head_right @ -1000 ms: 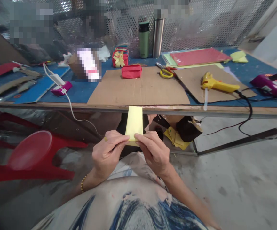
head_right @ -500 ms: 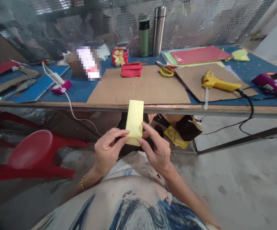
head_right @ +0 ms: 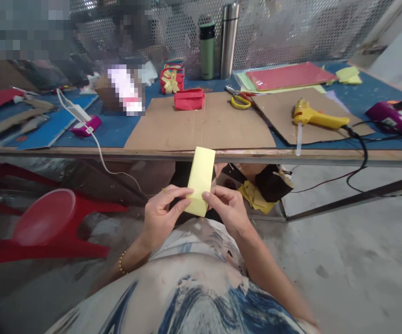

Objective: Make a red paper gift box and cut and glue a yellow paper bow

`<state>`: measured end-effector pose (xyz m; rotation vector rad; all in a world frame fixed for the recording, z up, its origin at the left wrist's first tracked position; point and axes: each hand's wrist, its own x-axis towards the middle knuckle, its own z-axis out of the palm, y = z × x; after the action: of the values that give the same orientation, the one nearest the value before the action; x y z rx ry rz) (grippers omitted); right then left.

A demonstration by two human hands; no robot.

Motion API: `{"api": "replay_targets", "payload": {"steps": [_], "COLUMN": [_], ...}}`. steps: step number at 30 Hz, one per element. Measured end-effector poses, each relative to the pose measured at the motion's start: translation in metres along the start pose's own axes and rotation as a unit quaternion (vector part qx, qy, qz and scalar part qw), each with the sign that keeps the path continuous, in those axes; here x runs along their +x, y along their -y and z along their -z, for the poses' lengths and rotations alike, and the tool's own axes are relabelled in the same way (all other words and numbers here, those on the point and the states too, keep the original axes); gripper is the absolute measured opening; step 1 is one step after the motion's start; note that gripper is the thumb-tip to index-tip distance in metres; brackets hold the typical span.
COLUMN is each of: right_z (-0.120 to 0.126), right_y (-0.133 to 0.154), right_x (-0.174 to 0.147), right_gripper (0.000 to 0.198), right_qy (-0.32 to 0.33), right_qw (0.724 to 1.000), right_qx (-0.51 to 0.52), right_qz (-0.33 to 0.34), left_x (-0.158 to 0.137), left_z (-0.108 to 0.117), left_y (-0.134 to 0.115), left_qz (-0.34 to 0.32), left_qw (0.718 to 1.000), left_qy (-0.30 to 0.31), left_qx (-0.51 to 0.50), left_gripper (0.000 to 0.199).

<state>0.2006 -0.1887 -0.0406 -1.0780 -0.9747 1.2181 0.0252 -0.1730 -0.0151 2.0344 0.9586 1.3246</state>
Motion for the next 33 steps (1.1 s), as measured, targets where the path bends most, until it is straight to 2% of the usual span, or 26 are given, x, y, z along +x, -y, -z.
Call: {"api": "replay_targets", "payload": {"steps": [4, 6, 10, 16, 19, 21, 24, 30, 33], "right_z": [0.000, 0.000, -0.003, -0.006, -0.008, -0.010, -0.012, -0.010, -0.007], "right_y": [-0.002, -0.003, -0.007, -0.015, -0.016, -0.016, -0.015, -0.020, -0.023], "right_x": [0.000, 0.000, 0.001, 0.003, 0.005, 0.005, 0.004, 0.003, 0.005], "right_gripper": [0.042, 0.038, 0.032, 0.037, 0.036, 0.035, 0.037, 0.040, 0.039], "right_qy": [0.004, 0.028, 0.067, -0.029, -0.078, -0.088, -0.084, -0.092, -0.085], "right_qw": [1.000, 0.999, 0.997, 0.996, 0.991, 0.990, 0.987, 0.978, 0.976], "right_qx": [-0.001, -0.004, -0.010, -0.055, -0.069, -0.071, -0.083, -0.138, -0.151], "right_qz": [0.013, 0.016, 0.024, 0.064, 0.079, 0.090, 0.105, 0.126, 0.131], "left_x": [0.000, -0.001, -0.001, 0.001, 0.001, 0.000, -0.001, 0.001, 0.002], "left_z": [-0.001, 0.000, 0.001, -0.004, -0.008, -0.011, -0.015, -0.016, -0.013], "left_y": [0.002, 0.003, 0.005, 0.006, 0.005, 0.005, 0.005, 0.007, 0.007], "left_qz": [0.023, 0.035, 0.100, 0.207, 0.283, 0.318, 0.333, 0.329, 0.327], "left_qw": [0.999, 0.998, 0.991, 0.958, 0.928, 0.911, 0.905, 0.912, 0.911], "left_qy": [-0.001, -0.004, -0.003, -0.006, 0.034, 0.058, 0.053, 0.052, 0.075], "left_qx": [-0.031, -0.045, -0.086, -0.200, -0.241, -0.256, -0.261, -0.241, -0.240], "left_gripper": [0.015, 0.016, 0.016, 0.051, 0.038, 0.037, 0.042, 0.045, 0.046]}}
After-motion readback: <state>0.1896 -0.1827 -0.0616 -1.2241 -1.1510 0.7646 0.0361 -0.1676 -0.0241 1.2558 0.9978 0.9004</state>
